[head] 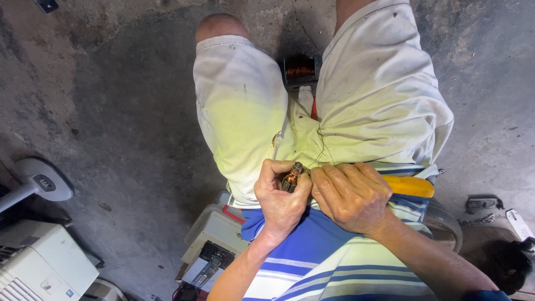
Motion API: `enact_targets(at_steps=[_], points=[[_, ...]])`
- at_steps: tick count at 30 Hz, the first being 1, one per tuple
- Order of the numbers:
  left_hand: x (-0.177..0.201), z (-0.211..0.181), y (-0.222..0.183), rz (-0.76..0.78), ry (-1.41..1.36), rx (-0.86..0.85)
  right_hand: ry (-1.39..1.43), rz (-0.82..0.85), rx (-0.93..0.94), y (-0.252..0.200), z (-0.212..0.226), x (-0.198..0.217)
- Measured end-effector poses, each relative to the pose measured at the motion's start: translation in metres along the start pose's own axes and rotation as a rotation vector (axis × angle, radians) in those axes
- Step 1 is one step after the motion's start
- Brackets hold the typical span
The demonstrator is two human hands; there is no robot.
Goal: Repairing a motor armature by manipulating wires and the commutator with a small tool
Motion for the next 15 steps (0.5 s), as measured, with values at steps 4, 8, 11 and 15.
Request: enact_targets(at_steps=[4,8,11,15], points=[[-0.0008,-0.0009,0.002,0.003,-0.006,-0.011,-0.008,-0.014,-0.034,0.0007,-0.0025,0.0016],[0.0002,-0.0006,0.0023,-0.001,-0.003,0.009,0.006,-0.014,-0.024,0.0004,-0.0006,-0.0005],[0.0003,0.0016,0.0004,-0.005,-0.007,0.008,0.002,0.0,-0.015,-0.0031,0.0006,-0.0018],[0.0001,0.0041,-0.0011,-0.008,0.002,0.007,0.048,0.032,-0.008,-0.0044,0.0009,-0.0042]])
Point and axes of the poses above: each hand's wrist, its own y-axis towards the middle knuckle, its own x-axis out of the back of the hand, z = x × y, the point moved 6 cm from there along y, towards the middle knuckle, and after that the axes turned 4 degrees about x, right-handed, at the moved point
